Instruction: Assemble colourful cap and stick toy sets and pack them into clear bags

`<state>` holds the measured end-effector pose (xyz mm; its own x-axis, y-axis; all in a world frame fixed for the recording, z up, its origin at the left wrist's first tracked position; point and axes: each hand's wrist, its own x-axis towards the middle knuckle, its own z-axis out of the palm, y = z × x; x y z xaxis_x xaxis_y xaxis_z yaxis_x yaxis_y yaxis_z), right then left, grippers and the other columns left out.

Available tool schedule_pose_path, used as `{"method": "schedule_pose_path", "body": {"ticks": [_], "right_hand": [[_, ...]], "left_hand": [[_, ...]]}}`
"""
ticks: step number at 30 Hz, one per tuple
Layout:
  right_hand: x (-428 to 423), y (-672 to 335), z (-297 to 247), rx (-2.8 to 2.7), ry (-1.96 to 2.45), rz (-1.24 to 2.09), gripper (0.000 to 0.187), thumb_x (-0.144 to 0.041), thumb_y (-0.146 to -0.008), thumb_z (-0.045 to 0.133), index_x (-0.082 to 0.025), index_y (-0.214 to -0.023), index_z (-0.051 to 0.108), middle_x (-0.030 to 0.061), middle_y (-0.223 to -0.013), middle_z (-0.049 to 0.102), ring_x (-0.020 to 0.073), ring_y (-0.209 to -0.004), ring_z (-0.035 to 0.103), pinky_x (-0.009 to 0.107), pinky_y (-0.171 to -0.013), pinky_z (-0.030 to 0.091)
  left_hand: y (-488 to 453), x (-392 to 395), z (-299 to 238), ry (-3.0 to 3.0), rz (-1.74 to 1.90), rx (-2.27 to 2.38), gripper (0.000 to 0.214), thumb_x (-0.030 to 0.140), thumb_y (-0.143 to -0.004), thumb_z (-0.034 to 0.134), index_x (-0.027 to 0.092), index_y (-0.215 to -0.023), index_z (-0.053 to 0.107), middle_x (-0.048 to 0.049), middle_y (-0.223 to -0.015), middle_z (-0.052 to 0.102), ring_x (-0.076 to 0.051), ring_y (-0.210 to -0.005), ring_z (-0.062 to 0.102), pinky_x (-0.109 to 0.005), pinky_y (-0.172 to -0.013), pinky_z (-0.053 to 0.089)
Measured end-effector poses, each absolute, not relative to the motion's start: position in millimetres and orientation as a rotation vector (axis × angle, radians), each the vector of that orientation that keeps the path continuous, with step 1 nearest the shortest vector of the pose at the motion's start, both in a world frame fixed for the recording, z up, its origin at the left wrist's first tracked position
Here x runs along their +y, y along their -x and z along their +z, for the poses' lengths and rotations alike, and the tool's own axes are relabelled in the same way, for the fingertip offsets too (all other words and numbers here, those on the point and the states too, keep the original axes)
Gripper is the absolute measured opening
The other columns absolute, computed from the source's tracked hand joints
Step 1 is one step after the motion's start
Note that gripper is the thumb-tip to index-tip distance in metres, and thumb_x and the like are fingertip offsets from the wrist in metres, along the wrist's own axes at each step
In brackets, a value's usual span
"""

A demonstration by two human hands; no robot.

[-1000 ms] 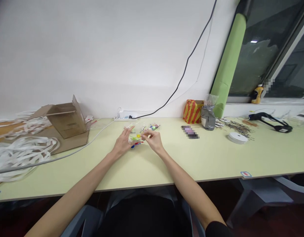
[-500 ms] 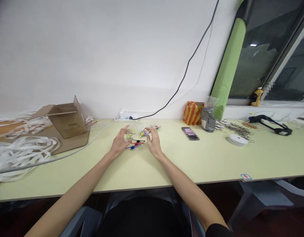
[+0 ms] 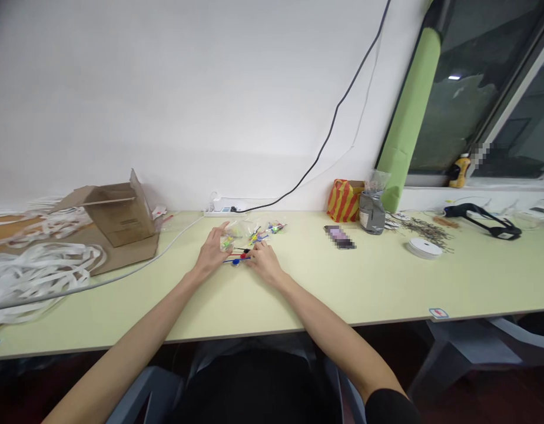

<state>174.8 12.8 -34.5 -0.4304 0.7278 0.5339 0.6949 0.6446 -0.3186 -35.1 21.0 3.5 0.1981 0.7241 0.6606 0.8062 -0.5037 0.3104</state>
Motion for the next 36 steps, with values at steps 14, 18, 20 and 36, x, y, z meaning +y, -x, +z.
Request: {"method": "schedule_pose_path", "body": {"ticks": [14,18,20,36], "right_hand": [[18,-218,-7,-1.564,0.925,0.072,0.025,-0.019,-0.102,0.045,-0.022,-0.096,0.070,0.0086,-0.096,0.063,0.0243,-0.100,0.057,0.037,-0.089,0.046],[8,-215,-3,-1.513,0.906,0.034,0.023,-0.023,-0.101,0.049,-0.024,-0.095,0.070,0.0078,-0.093,0.061,0.0246,-0.097,0.056,0.039,-0.088,0.047],[4,-205,-4,-1.552,0.851,-0.001,0.019,-0.024,-0.099,0.054,-0.025,-0.092,0.071,0.0066,-0.089,0.060,0.0240,-0.094,0.056,0.039,-0.087,0.048],[3,-195,-13,-1.957,0.929,0.102,0.026,-0.009,-0.091,0.054,-0.023,-0.095,0.075,0.0077,-0.106,0.064,0.0240,-0.107,0.055,0.039,-0.096,0.042]], "left_hand": [[39,24,2,2.265,-1.169,-1.581,0.075,0.012,-0.082,0.056,0.024,-0.153,0.034,-0.0113,-0.126,0.052,-0.029,-0.120,0.053,-0.041,-0.095,0.053],[37,22,0,2.339,-1.125,-1.567,0.080,0.010,-0.080,0.057,0.027,-0.154,0.032,-0.0106,-0.129,0.051,-0.029,-0.123,0.052,-0.040,-0.093,0.055],[33,20,-1,2.422,-1.101,-1.467,0.078,0.011,-0.081,0.057,0.027,-0.154,0.033,-0.0103,-0.132,0.051,-0.029,-0.127,0.050,-0.040,-0.097,0.053],[36,21,5,2.265,-1.432,-1.537,0.084,0.010,-0.077,0.061,0.031,-0.152,0.031,-0.0067,-0.121,0.058,-0.024,-0.112,0.061,-0.036,-0.090,0.055]]}}
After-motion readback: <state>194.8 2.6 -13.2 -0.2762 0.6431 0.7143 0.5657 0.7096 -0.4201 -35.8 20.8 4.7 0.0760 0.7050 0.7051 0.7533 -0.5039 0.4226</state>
